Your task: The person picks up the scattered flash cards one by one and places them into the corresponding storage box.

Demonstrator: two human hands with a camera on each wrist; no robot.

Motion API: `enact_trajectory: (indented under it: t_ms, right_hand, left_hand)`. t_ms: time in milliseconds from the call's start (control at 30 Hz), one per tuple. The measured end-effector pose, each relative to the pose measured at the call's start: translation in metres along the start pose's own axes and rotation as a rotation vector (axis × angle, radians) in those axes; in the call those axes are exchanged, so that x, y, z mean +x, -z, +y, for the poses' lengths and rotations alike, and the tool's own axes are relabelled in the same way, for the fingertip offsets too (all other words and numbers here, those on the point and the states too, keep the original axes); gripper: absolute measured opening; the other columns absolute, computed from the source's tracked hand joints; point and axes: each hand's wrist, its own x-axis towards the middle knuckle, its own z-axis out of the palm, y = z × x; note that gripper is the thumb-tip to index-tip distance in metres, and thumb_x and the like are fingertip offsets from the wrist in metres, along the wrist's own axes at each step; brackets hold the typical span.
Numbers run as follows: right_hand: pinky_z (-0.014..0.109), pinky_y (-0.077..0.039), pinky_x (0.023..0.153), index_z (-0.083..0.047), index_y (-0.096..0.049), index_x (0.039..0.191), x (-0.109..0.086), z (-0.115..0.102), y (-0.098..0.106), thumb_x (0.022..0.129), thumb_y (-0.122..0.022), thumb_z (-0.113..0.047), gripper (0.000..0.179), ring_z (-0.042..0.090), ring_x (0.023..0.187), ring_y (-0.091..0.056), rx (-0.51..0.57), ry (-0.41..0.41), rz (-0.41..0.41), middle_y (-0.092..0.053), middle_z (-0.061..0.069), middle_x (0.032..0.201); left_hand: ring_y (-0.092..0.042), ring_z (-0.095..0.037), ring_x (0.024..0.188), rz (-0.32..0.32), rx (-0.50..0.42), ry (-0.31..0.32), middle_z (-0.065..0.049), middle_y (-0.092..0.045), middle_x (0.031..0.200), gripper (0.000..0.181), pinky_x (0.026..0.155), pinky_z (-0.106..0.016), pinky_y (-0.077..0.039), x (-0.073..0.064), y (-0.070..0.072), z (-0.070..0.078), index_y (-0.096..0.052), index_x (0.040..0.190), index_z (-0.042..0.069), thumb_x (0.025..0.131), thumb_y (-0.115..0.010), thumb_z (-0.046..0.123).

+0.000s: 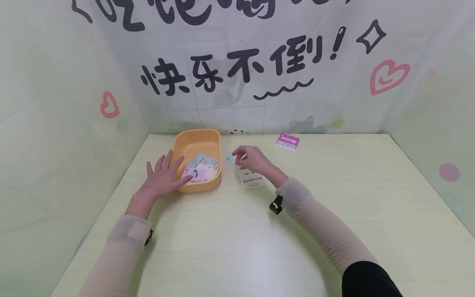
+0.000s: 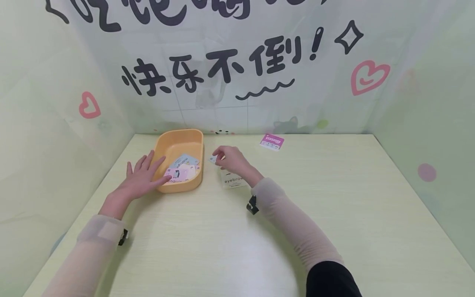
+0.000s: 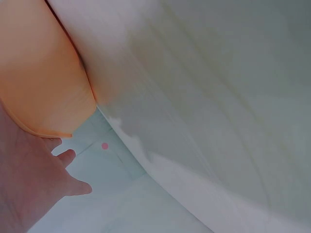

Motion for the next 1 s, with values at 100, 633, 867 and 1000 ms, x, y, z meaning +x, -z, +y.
enact_trajectory:
  t_ms: [100,633,867,1000]
  right_hand:
    - [0.038,-0.061,0.085,0.003,-0.060,0.128,-0.002,0.005,0.004,0.095,-0.062,-0.001,0.034,0.032,0.103,-0.069,-0.013,-0.013,-0.003,-0.066,0.017,0.109]
    - [0.037,-0.055,0.094,-0.001,-0.062,0.128,-0.015,0.030,0.025,0.093,-0.066,-0.007,0.036,0.029,0.110,-0.067,-0.213,-0.045,0.018,-0.069,0.014,0.116]
    - [0.041,-0.053,0.100,-0.002,-0.062,0.128,-0.018,0.037,0.031,0.093,-0.068,-0.010,0.036,0.030,0.115,-0.065,-0.223,-0.072,-0.002,-0.068,0.016,0.124]
    - [0.042,-0.051,0.103,-0.001,-0.062,0.128,-0.020,0.044,0.033,0.093,-0.069,-0.011,0.038,0.030,0.119,-0.065,-0.229,-0.067,-0.035,-0.066,0.017,0.129]
  left_hand:
    - [0.004,-0.052,0.151,0.000,0.001,-0.002,-0.021,0.012,0.167,0.091,0.110,-0.077,0.016,0.000,-0.001,-0.001,-0.012,0.161,0.017,0.094,-0.041,0.071]
    - [0.005,-0.052,0.151,-0.003,-0.005,-0.001,-0.020,0.013,0.167,0.091,0.110,-0.076,0.017,0.002,-0.002,0.000,-0.013,0.161,0.017,0.094,-0.042,0.070]
    - [0.005,-0.052,0.151,0.002,-0.009,-0.004,-0.021,0.012,0.167,0.091,0.110,-0.077,0.017,0.002,-0.001,-0.001,-0.014,0.161,0.016,0.094,-0.042,0.070]
    - [0.004,-0.052,0.151,0.003,-0.011,-0.004,-0.021,0.012,0.167,0.091,0.110,-0.077,0.016,0.002,-0.002,-0.001,-0.014,0.161,0.016,0.094,-0.042,0.070]
